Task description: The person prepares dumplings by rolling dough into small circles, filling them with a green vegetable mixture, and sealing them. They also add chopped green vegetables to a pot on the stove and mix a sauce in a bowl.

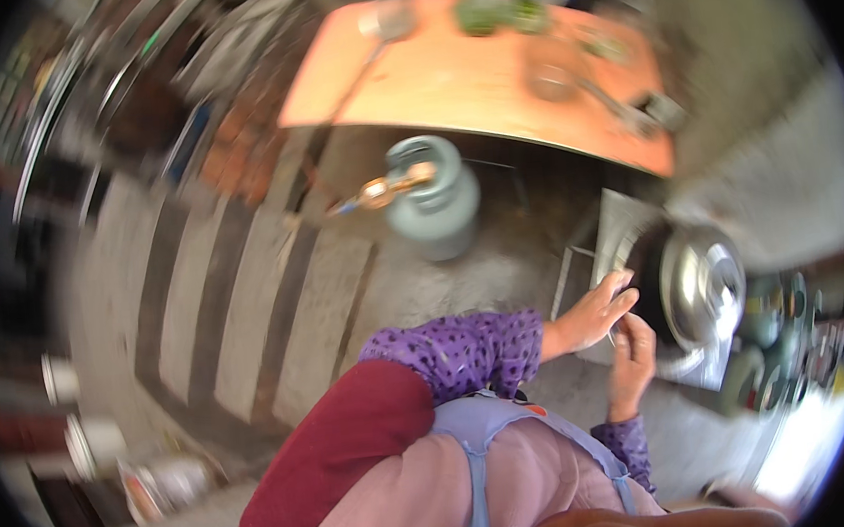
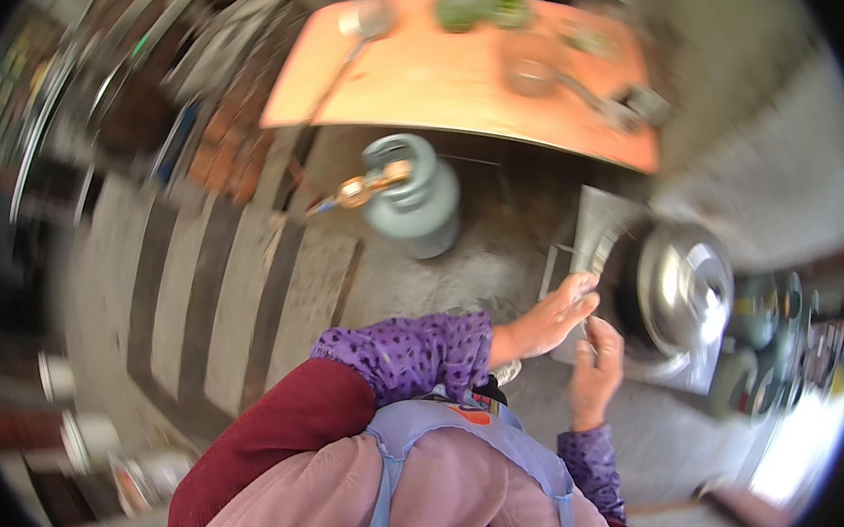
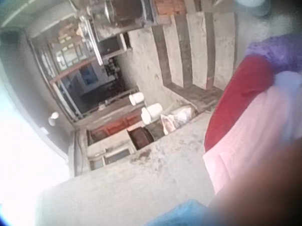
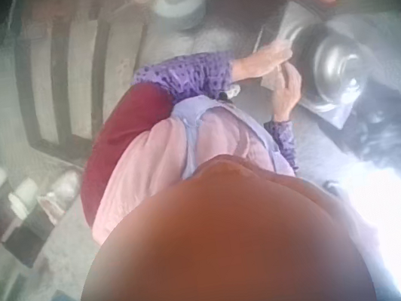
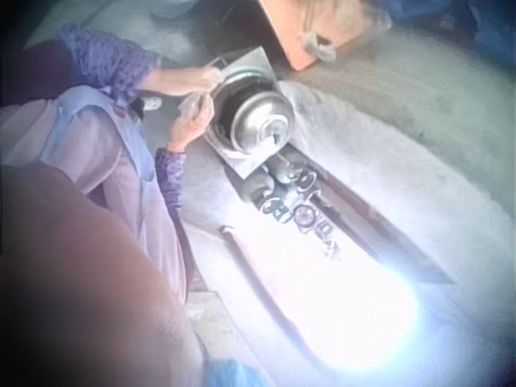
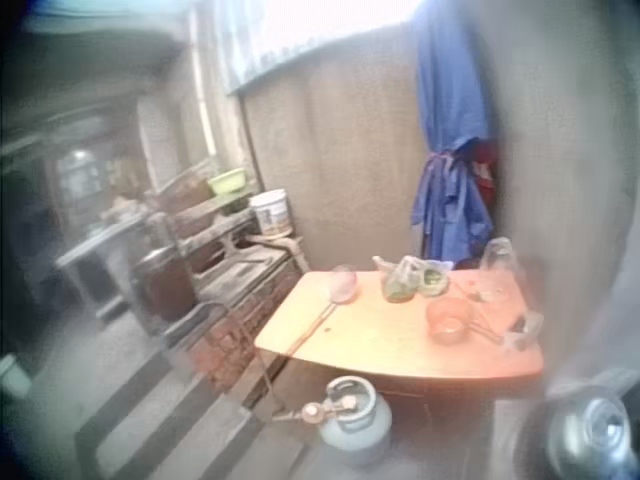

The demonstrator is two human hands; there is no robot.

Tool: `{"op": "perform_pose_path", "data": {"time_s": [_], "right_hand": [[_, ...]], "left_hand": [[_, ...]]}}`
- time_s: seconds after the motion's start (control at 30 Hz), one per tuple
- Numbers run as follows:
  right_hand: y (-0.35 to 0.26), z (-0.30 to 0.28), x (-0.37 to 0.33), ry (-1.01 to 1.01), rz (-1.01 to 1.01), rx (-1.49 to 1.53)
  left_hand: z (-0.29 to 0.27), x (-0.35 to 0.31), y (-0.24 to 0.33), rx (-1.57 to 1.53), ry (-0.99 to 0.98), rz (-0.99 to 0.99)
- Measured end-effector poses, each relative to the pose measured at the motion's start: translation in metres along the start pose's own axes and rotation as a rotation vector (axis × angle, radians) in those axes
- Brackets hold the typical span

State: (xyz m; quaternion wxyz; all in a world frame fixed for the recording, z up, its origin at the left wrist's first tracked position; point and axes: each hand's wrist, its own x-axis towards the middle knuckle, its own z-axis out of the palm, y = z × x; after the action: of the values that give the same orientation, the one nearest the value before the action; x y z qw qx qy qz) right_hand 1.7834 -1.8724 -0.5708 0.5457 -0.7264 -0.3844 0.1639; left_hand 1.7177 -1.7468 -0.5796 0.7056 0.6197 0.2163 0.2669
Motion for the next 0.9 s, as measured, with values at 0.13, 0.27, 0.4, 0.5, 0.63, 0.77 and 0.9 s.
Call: {"op": "perform_pose_path", "data": {"time_s": [0.13,0.27,0.4,0.5,0.63,0.77,0.9], "right_hand": [[-0.086,0.215,-0.018,-0.590,-0.266,0.283],[-0.187,0.400,-0.083,-1.188,-0.487,0.224],[-0.256,0.558,-0.173,-1.627,-0.478,0.345],[-0.288,0.666,-0.233,-1.986,-0.310,0.400],[-0.353,0.796,-0.299,-2.253,-0.296,0.423],[-0.461,0.916,-0.394,-2.464,-0.178,0.451],[-0.558,0.997,-0.509,-2.346,0.362,0.135]], "left_hand": [[-0.180,-0.090,0.017,-0.396,0.727,-0.034],[-0.387,-0.247,0.043,-0.705,1.163,-0.005],[-0.510,-0.401,0.064,-0.826,1.463,0.218],[-0.591,-0.483,0.062,-0.627,1.777,0.282],[-0.678,-0.555,0.087,-0.359,2.122,0.245],[-0.741,-0.629,0.170,-0.417,2.186,0.596],[-0.802,-0.745,0.225,-0.048,2.244,0.551]]}}
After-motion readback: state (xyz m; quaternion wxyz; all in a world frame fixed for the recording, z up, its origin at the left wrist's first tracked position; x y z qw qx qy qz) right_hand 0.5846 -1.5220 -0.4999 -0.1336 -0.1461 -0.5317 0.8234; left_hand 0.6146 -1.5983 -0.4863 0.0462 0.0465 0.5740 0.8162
